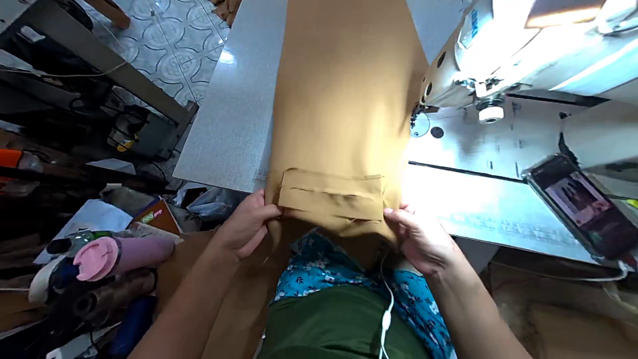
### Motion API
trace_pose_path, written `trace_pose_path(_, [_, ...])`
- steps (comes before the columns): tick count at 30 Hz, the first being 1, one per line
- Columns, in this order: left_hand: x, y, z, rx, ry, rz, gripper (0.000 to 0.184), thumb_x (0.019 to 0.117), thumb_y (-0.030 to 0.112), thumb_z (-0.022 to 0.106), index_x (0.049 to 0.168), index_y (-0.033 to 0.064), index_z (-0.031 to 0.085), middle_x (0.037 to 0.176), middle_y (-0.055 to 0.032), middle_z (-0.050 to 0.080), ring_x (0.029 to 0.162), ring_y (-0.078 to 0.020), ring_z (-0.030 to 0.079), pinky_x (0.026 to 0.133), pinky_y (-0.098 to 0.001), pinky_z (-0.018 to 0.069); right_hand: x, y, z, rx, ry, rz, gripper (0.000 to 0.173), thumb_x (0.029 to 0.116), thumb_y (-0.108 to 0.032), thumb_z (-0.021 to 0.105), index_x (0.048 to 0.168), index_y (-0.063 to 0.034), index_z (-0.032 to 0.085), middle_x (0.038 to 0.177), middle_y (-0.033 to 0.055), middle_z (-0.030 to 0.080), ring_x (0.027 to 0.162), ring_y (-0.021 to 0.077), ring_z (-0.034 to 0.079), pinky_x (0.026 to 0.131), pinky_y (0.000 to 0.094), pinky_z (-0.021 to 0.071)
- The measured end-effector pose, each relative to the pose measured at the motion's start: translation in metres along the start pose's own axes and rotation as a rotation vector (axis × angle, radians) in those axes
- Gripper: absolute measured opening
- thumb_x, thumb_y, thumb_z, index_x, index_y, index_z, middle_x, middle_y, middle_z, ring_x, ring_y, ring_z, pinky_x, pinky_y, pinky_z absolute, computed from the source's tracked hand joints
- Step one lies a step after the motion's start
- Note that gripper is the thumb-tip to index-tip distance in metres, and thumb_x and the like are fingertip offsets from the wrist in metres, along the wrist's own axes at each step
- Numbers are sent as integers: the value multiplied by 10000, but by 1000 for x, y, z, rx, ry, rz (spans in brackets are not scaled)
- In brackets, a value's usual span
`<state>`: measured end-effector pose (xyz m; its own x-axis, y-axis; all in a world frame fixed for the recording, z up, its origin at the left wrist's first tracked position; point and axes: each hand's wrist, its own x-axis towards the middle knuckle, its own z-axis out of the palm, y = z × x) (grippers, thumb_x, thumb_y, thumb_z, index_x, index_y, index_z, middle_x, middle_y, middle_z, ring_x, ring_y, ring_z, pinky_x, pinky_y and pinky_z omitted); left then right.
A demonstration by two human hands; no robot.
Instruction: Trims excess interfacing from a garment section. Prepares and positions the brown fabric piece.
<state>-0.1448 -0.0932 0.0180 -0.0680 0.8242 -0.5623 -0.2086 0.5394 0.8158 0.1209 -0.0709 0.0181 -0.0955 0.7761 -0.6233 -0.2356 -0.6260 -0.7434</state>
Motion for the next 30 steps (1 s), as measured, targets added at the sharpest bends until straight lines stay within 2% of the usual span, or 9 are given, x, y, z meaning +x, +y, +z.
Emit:
trace_pose_path(4, [-9,-14,23,-205,99,3,319,935,-19,309,1080,97,569,933,4,707,875,-71,699,784,-273,596,-8,8,2,232,-126,79,258,1051,-27,318,1173,-63,543,950,48,692,885,123,700,802,311,596])
trace_pose_path(7, [-7,-21,29,-233,85,36,278,941,34,328,1043,124,571,883,31,726,829,-58,716,745,-265,618,-9,17,6,366,-255,122,246,951,-9,360,1062,-94,563,910,35,709,872,117,709,805,318,599])
trace_pose_path(12, [-5,-23,31,-147,151,51,186,1017,45,472,1195,50,525,919,-19,718,829,-88,726,753,-276,628,2,28,-1,315,-368,85,251,874,18,446,1009,-98,623,932,21,741,859,79,713,789,264,599])
trace_pose_path(15, [-11,-29,35,22,203,139,247,932,6,615,1173,11,562,957,-12,719,865,-72,722,787,-252,622,2,33,-7,213,-431,1,203,875,-2,514,993,-116,634,930,-16,746,863,49,710,798,236,594])
trace_pose_path(18, [-11,-43,39,-36,291,60,274,923,-56,628,1177,-16,532,985,-66,684,875,-110,711,777,-282,622,-2,41,-15,100,-492,-39,209,893,-22,544,1027,-125,667,983,-48,750,913,22,700,836,225,582])
trace_pose_path(20, [-4,-53,43,-94,360,-29,281,942,-63,617,1202,-27,520,1010,-100,663,882,-134,699,773,-296,615,-5,50,-18,67,-429,-15,217,884,-26,537,996,-120,697,956,-39,758,888,32,706,822,235,588])
trace_pose_path(24, [12,-68,50,-112,446,-60,312,946,-53,608,1248,-49,531,1069,-147,668,940,-170,695,811,-320,601,-4,65,-15,116,-146,104,173,904,18,500,981,-61,635,907,36,734,845,109,713,785,292,604])
trace_pose_path(27, [20,-76,57,-99,483,-1,298,934,-101,568,1226,-62,520,1060,-151,638,939,-152,673,803,-299,586,3,72,-6,81,26,125,154,936,44,578,1079,-10,586,923,69,707,836,124,708,767,287,607])
trace_pose_path(30, [22,-77,53,-57,397,-11,308,947,-95,525,1253,-65,505,1083,-146,631,970,-141,662,834,-288,570,13,73,6,12,172,110,305,916,34,667,1196,35,546,958,110,703,846,134,717,760,282,611])
